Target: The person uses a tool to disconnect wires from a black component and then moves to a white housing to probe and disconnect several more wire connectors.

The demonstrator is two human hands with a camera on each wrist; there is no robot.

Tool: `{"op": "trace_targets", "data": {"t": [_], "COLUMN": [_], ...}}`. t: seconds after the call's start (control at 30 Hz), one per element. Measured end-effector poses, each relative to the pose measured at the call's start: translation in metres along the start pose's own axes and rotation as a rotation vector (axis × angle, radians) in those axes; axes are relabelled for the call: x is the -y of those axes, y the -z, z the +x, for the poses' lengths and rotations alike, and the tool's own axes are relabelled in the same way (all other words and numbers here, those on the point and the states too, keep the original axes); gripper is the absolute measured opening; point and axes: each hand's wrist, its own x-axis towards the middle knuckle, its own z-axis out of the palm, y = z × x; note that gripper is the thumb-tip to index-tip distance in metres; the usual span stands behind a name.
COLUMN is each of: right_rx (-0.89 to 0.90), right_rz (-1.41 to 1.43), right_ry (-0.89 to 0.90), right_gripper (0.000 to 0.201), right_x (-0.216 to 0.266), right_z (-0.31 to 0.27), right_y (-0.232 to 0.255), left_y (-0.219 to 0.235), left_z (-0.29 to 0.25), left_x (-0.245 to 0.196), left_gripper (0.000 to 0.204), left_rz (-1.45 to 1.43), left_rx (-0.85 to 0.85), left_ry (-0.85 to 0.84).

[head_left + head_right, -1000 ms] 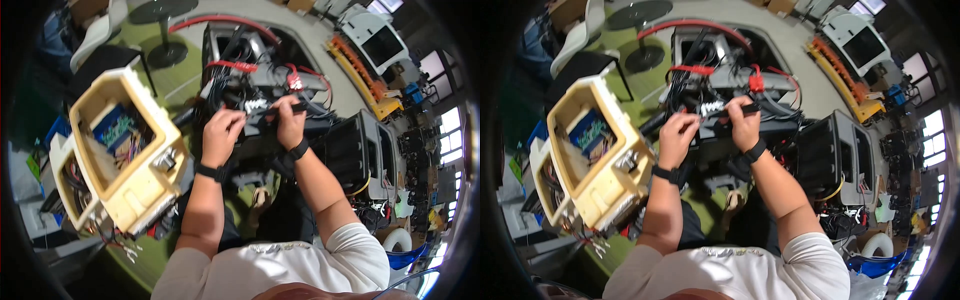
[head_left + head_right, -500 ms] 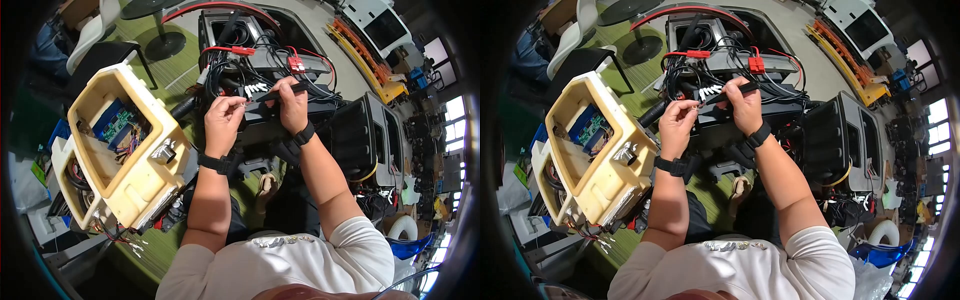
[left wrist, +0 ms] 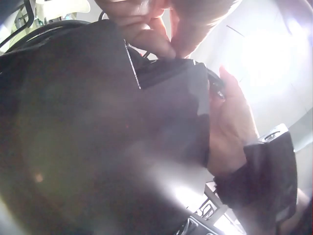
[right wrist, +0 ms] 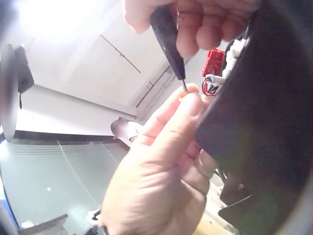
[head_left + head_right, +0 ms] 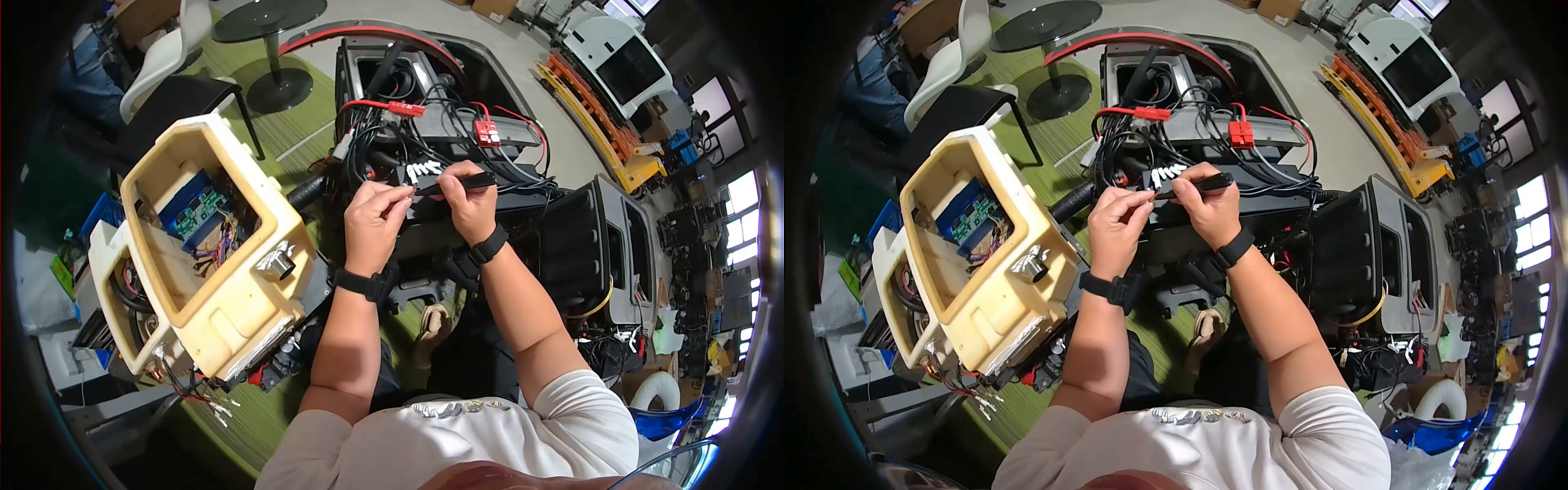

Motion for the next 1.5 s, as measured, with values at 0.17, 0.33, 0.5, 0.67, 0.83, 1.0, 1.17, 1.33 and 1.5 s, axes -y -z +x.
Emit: {"op": "trace_targets", "data": {"t": [0.17,0.33,0.5,0.67,0.83,1.0,1.17,1.33,1.5], "right_rx": [0.005,0.02,-0.177,-0.196,-0.24,-0.305,-0.354,-0.358,-0.373], "right_rz": [-0.037,0.101,0.272,0.035,-0.012,-0.041,-0.148,-0.138,-0.053], "right_ry": [0.005,-0.045,0.002,0.14,0.107,0.118,0.082,0.073,0.064], "right_gripper": [0.016,0.019,0.02,0.019,0.018,0.017,0.022,0.023,0.018], "right_x": [-0.003,-0.001,-0.008,-0.002,-0.007,-0.008,-0.013,-0.01,-0.009], "right_z": [-0.003,0.003,0.006,0.009,0.005,0.005,0.005,0.006,0.006], "right_y": [0.002,0.006,0.014,0.034,0.036,0.033,0.034,0.032,0.031], "left_y": [-0.003,-0.007,-0.01,-0.008,-0.012,-0.014,-0.012,-0.013,-0.013], "left_z": [-0.002,0.0,0.003,0.01,0.016,0.018,0.018,0.019,0.018], "left_x": [0.0,-0.003,0.004,-0.013,-0.007,-0.003,-0.004,-0.005,-0.004], "left_gripper": [0.016,0.013,0.023,0.044,0.061,0.067,0.067,0.067,0.068], "left_rz": [0.042,0.031,0.113,0.545,0.428,0.46,0.483,0.474,0.458], "left_rx": [-0.022,-0.011,-0.014,0.01,0.121,0.236,0.262,0.258,0.266], "left_ry": [-0.05,-0.016,0.035,-0.22,-0.195,-0.197,-0.183,-0.164,-0.143]}}
